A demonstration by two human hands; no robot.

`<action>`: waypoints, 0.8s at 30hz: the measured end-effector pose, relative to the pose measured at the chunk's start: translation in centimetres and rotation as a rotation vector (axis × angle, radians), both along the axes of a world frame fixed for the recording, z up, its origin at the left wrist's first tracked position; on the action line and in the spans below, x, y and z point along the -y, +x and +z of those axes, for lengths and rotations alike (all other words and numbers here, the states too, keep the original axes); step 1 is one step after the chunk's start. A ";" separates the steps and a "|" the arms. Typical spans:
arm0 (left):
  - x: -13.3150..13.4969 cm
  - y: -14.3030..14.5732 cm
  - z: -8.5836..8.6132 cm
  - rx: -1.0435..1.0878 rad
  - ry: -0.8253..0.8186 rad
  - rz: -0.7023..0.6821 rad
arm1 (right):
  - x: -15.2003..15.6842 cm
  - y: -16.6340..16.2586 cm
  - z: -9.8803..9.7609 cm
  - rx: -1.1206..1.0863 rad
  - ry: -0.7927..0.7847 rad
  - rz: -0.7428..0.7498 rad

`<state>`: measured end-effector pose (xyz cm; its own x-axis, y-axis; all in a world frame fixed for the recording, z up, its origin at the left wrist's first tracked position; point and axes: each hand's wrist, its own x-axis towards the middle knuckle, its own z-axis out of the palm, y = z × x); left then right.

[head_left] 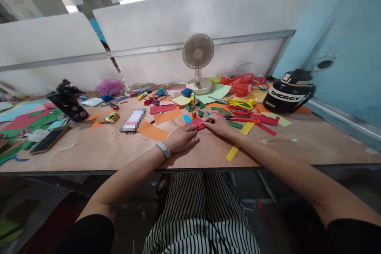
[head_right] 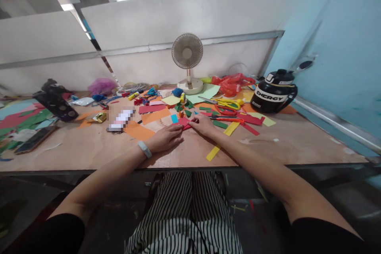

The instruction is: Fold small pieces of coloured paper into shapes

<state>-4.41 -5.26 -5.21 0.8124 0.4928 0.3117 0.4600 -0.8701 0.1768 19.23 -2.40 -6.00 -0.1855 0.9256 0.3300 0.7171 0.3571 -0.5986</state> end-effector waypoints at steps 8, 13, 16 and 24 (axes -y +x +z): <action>-0.9 -0.3 0.2 -0.033 -0.019 -0.046 | -0.1 -0.2 0.2 0.040 0.065 0.002; -1.1 -0.3 0.2 -0.023 -0.016 -0.057 | -0.2 -0.2 0.0 0.054 0.078 0.002; -1.0 -0.4 0.0 -0.027 -0.031 -0.044 | -0.2 -0.3 -0.1 0.052 0.077 0.001; -0.2 0.0 -0.2 -0.109 -0.079 -0.005 | -0.9 -0.2 -0.3 0.058 0.069 -0.013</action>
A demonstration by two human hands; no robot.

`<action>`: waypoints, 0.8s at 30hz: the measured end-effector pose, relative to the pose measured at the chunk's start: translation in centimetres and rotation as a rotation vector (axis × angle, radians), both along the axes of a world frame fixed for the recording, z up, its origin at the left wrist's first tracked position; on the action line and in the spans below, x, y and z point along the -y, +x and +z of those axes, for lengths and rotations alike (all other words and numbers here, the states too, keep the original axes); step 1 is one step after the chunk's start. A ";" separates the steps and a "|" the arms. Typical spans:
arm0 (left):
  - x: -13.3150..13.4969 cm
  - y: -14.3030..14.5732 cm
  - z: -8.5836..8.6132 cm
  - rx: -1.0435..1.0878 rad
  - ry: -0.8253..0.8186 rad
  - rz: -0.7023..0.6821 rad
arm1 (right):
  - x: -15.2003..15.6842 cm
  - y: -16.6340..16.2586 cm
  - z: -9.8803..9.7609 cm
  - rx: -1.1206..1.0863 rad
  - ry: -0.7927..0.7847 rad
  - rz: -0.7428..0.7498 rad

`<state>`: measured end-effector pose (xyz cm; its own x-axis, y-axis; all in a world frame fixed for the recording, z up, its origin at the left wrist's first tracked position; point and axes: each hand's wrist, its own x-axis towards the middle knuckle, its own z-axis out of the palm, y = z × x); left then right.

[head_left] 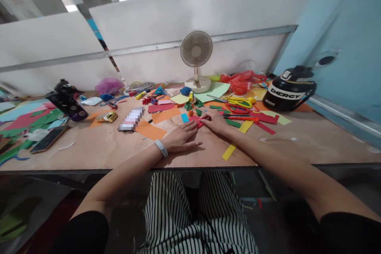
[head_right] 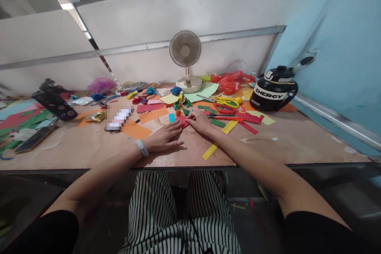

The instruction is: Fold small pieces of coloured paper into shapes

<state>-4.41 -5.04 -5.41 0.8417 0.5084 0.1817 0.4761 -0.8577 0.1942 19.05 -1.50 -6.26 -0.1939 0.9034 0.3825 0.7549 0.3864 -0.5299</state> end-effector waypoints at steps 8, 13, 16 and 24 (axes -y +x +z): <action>-2.4 -0.5 2.3 0.085 -0.129 -0.197 | -1.3 0.5 0.2 0.039 -0.016 0.070; -2.9 -0.6 2.0 0.178 -0.127 -0.150 | -1.5 0.5 0.0 0.043 -0.009 0.074; -3.0 -0.5 1.4 0.125 -0.059 -0.094 | -1.4 0.4 0.0 0.046 -0.006 0.076; -3.1 -0.1 0.6 -0.048 -0.017 -0.072 | -1.3 0.4 0.1 0.024 0.017 0.076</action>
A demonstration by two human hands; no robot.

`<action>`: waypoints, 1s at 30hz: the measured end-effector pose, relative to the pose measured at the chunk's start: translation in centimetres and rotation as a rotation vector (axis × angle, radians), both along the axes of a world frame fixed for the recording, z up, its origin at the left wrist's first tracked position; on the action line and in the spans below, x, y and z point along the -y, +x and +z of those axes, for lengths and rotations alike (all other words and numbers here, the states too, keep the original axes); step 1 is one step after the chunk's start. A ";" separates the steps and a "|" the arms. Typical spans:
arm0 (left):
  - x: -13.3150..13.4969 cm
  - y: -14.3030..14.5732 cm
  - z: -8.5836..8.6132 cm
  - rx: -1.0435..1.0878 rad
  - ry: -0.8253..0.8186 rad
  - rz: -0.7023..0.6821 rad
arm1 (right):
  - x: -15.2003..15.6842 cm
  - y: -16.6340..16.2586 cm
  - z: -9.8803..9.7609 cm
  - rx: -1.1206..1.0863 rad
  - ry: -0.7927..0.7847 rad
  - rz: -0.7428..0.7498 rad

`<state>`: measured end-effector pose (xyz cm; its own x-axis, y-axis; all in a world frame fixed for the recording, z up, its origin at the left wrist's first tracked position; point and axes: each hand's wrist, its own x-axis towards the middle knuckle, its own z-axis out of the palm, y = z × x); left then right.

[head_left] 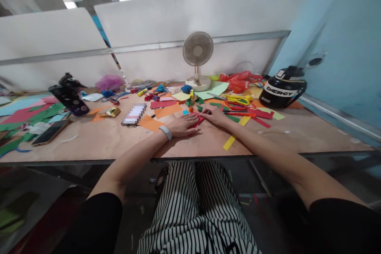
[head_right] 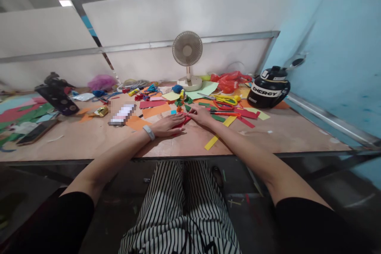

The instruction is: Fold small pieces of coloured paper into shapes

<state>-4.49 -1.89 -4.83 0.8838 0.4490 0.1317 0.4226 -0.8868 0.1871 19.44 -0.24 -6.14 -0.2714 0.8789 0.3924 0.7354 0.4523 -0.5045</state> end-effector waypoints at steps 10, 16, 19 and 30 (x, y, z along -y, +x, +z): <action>2.2 1.4 -0.6 -0.033 0.181 0.125 | 0.2 0.1 -0.1 -0.070 -0.023 -0.001; 2.9 1.7 -0.6 0.007 0.204 0.162 | -0.2 0.0 0.3 -0.017 -0.060 -0.050; 3.1 1.8 -0.4 0.009 0.195 0.176 | -0.6 0.1 0.5 0.026 -0.116 -0.050; 3.4 1.7 -0.4 -0.034 0.086 0.171 | 0.2 -1.0 0.3 0.037 -0.116 -0.216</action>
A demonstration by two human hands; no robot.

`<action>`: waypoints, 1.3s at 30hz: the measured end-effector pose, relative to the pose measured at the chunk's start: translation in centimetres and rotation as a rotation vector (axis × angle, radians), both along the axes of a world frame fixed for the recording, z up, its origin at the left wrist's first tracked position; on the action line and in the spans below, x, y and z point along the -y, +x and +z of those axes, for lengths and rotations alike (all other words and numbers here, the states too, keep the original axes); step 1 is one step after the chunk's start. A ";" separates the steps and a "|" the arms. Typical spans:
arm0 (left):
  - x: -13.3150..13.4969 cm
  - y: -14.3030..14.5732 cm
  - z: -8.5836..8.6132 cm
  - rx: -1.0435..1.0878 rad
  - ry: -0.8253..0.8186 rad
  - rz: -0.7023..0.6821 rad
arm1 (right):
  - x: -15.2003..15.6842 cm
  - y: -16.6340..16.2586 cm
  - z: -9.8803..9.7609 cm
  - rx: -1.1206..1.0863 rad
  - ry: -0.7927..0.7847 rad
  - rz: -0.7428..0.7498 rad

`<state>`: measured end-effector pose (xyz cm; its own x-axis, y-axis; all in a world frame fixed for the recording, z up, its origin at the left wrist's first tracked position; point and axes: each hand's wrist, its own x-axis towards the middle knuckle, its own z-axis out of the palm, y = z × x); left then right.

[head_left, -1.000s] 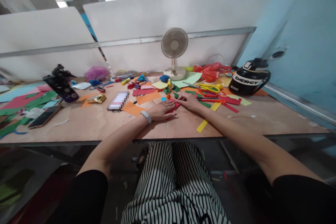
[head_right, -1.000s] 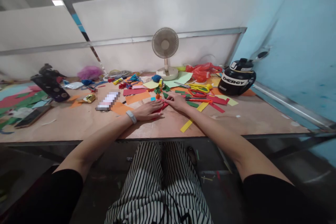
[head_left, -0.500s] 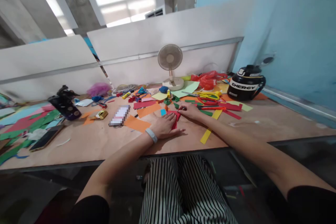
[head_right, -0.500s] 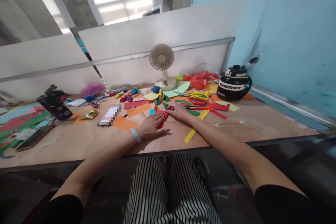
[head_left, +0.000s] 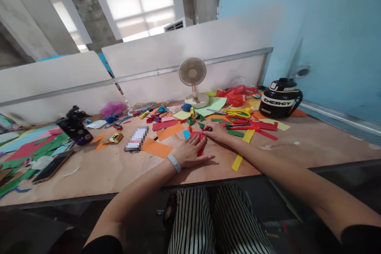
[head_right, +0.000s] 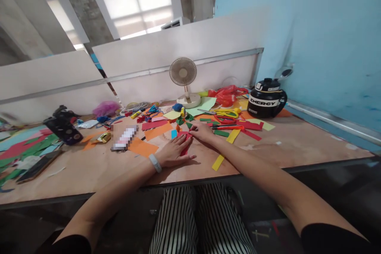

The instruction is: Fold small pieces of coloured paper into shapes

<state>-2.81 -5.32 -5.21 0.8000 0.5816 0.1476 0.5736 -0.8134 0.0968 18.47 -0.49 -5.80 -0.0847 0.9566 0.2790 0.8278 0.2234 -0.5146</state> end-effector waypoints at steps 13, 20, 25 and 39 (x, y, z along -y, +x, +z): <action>0.2 0.1 0.0 -0.025 -0.012 0.002 | 0.2 -0.4 -0.1 0.058 0.060 -0.028; 0.3 0.8 -0.1 -0.020 0.033 0.011 | 0.3 -0.7 0.1 0.125 0.017 -0.007; 0.2 0.7 -0.1 0.014 -0.012 0.020 | 0.4 -0.8 0.3 0.165 -0.017 0.006; -0.2 0.2 0.2 -0.002 -0.101 -0.026 | 0.4 -0.7 0.5 0.100 0.036 -0.028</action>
